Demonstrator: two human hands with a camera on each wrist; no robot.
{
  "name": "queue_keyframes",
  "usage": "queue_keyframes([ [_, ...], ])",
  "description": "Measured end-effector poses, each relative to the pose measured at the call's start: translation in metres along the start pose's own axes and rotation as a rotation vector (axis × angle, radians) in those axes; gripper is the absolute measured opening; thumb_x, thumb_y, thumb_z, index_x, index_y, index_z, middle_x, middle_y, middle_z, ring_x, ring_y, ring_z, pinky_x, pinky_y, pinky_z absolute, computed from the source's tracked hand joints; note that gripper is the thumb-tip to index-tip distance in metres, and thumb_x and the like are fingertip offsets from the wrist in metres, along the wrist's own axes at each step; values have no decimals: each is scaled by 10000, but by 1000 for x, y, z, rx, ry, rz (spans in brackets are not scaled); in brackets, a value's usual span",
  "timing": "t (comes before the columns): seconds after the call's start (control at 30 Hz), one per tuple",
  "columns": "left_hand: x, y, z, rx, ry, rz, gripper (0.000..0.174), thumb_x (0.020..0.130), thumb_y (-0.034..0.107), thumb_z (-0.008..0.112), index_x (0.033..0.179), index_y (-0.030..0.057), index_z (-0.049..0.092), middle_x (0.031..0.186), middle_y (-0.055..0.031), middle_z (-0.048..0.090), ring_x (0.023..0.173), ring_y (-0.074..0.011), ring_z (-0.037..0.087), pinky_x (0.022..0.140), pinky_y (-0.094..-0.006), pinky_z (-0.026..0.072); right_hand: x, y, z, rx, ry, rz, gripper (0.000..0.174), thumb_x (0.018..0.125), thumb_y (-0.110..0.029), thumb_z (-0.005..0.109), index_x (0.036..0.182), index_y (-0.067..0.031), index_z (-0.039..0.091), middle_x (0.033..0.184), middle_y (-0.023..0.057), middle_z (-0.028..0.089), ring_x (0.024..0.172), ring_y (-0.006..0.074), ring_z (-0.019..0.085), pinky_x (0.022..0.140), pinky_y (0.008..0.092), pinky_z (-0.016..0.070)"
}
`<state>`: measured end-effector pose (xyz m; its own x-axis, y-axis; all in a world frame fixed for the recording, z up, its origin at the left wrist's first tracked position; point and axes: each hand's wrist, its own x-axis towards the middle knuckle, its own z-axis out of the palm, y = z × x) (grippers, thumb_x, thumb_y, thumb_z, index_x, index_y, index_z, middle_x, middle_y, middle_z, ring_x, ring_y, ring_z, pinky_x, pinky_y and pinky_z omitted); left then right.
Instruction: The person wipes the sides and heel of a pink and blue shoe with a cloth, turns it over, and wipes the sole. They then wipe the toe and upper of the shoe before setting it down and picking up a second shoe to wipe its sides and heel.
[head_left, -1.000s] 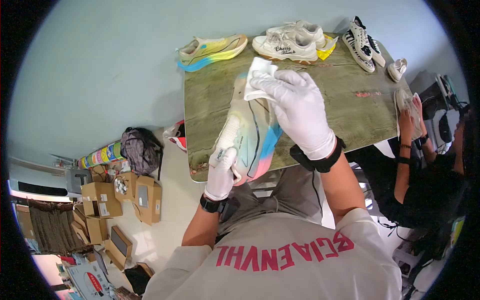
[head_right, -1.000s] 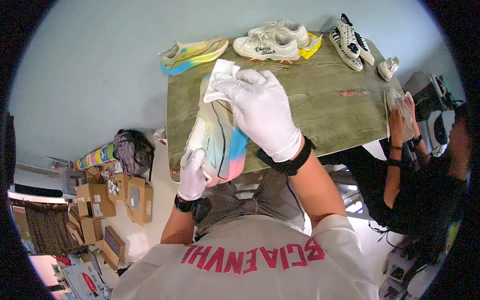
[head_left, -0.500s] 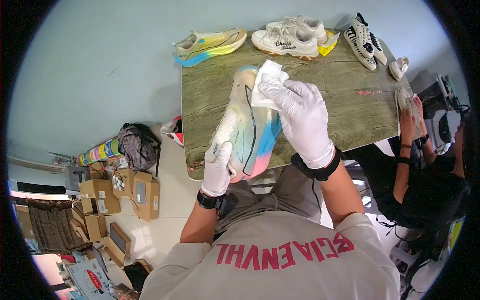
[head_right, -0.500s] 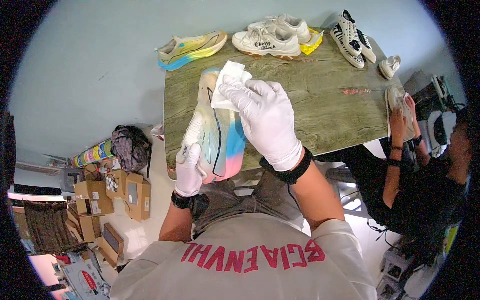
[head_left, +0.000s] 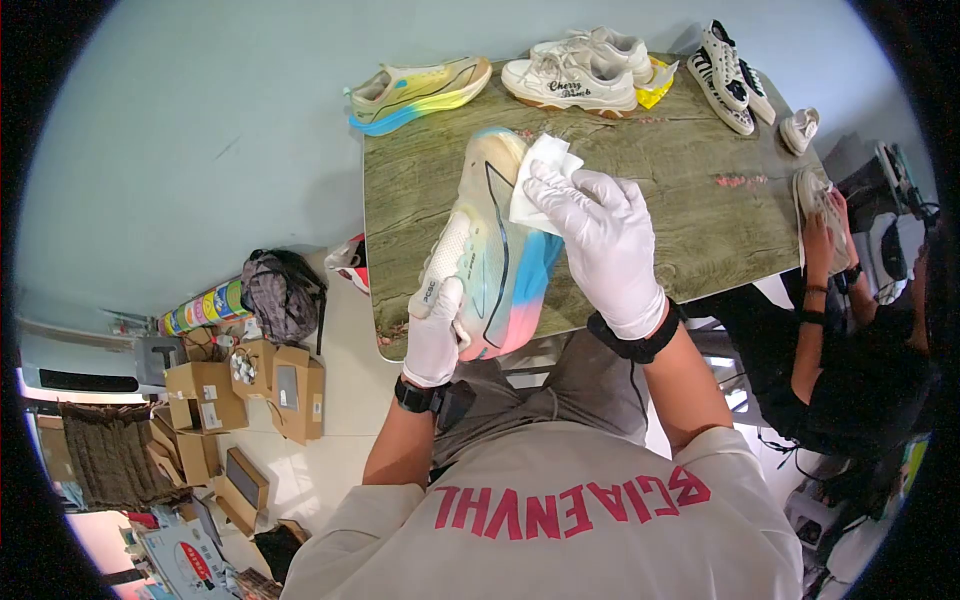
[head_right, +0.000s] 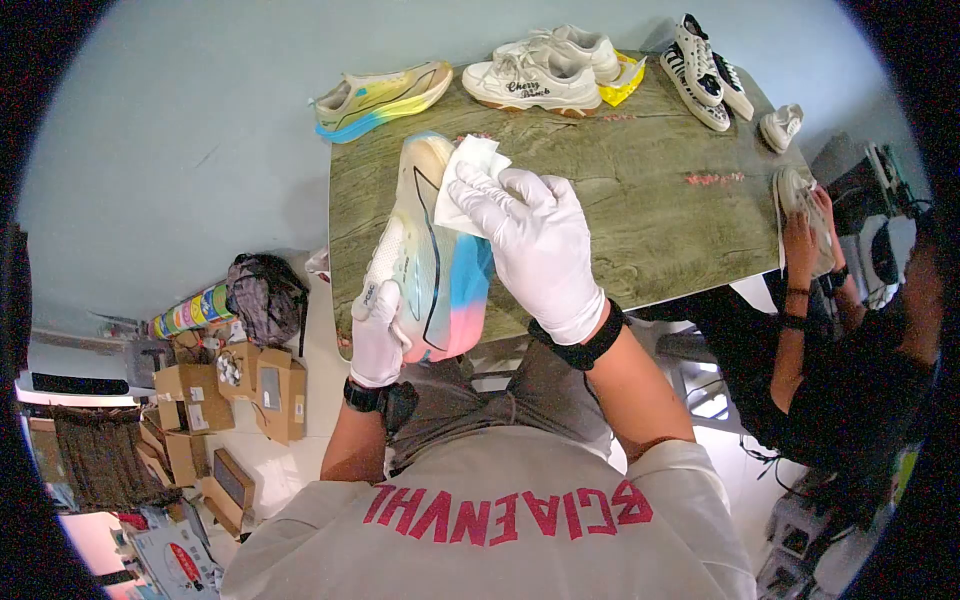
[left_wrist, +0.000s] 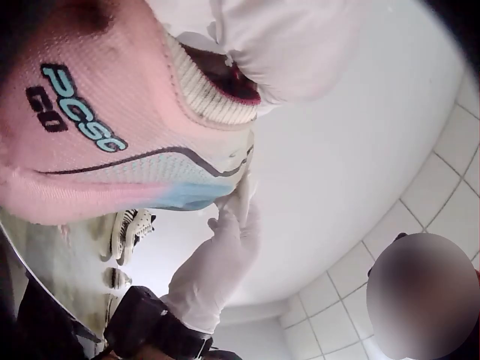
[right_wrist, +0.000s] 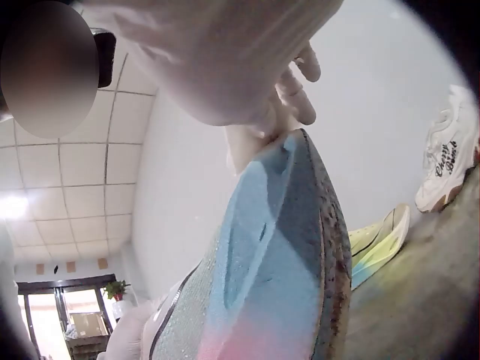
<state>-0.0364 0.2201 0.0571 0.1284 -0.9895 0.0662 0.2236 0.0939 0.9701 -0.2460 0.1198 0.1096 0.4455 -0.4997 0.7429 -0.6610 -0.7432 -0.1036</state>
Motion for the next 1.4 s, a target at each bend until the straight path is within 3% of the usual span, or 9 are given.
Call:
queue_keyframes([
  [0.2,10,-3,7,-84,-40,122,634,1041,247,513,1570,-35,308,1610,-126,359,1461,-237,374,1214,-360,267,-6,3,9,20,4,11,426,741,-87,657,1153,-166,733,1122,20,738,1031,241,613,869,410,468],
  [0.4,4,-10,-11,-87,101,-149,664,1034,275,537,1568,-41,303,1601,-138,368,1448,-239,394,1210,-364,284,-13,1,19,73,31,46,419,742,-64,659,1138,-180,736,1075,14,736,994,240,622,853,400,481],
  [0.47,7,-19,-17,-113,187,-139,437,1050,255,565,1415,15,564,876,42,644,542,13,489,395,-176,327,-14,0,21,76,36,49,420,743,-61,660,1139,-180,735,1060,13,733,991,239,622,851,397,484],
  [0.6,13,-9,-13,-94,170,-145,407,1050,247,562,1385,17,585,878,41,650,540,14,493,389,-179,342,-18,-4,26,68,60,101,426,752,-56,657,1145,-201,741,1052,31,710,972,246,619,844,397,489],
  [0.67,16,3,0,-217,42,-44,569,1056,262,503,1527,-35,387,1489,-132,507,1335,-220,525,1138,-366,399,-21,-5,29,71,59,120,431,755,-53,655,1147,-210,743,1052,37,699,970,249,617,840,397,490],
  [0.8,17,-4,-4,-241,53,7,540,1062,250,489,1514,-35,411,1455,-124,541,1301,-213,551,1116,-363,421,-26,-8,32,68,48,148,448,756,-44,659,1155,-230,746,1006,50,664,953,269,603,824,397,500],
  [0.87,15,-20,-23,-162,223,-154,378,1053,221,552,1356,-1,595,1189,-63,690,1022,-138,677,863,-279,557,-30,-9,36,75,25,170,458,756,-39,661,1159,-240,746,998,58,655,948,281,599,824,399,503],
  [0.97,14,-24,-29,-260,224,-179,379,1052,201,547,1367,-6,585,1240,-89,671,1104,-186,658,993,-345,519,-39,-10,46,95,26,199,473,758,-31,668,1158,-269,748,1008,81,642,923,305,590,823,408,510],
  [1.4,5,-22,-24,-370,313,-153,414,1060,217,506,1410,-2,517,1284,-109,631,1129,-207,635,984,-355,512,-53,-43,52,52,-70,68,343,771,-142,658,1101,-181,739,1092,78,691,1005,260,612,799,391,480],
])
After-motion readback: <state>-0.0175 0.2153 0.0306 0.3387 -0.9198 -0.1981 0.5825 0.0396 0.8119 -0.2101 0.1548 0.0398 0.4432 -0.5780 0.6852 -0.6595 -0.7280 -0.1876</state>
